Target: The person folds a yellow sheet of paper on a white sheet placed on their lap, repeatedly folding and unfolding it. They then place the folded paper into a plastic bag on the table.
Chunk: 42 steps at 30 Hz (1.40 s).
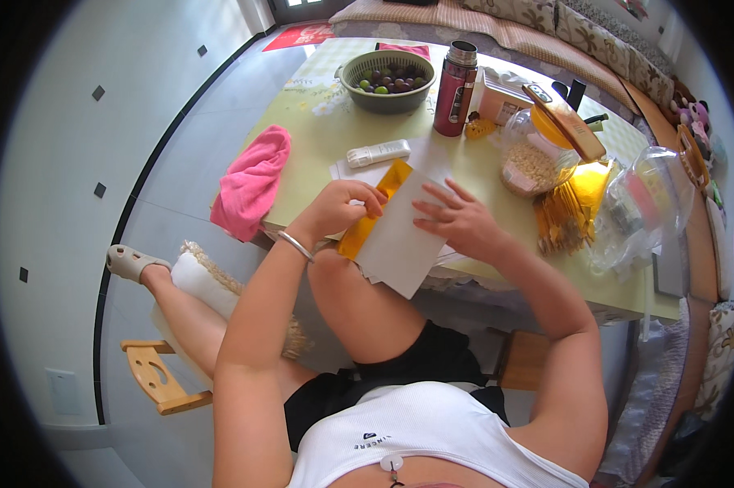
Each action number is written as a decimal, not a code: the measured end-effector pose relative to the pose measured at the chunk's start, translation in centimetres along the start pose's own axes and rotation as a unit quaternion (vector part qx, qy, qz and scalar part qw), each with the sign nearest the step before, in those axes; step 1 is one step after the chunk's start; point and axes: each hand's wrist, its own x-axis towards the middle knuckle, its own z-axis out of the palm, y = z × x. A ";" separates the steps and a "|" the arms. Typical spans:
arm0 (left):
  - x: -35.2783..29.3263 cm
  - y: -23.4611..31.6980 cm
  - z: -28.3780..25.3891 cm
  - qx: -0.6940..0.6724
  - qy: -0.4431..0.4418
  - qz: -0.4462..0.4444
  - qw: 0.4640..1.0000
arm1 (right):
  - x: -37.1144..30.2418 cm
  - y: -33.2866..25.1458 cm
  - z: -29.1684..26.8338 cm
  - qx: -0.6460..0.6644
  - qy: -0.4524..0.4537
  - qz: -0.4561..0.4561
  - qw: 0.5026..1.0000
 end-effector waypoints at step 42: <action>-5.3 -0.2 4.1 0.170 0.077 -0.037 0.982 | 2.2 1.0 2.5 0.334 0.079 0.153 0.927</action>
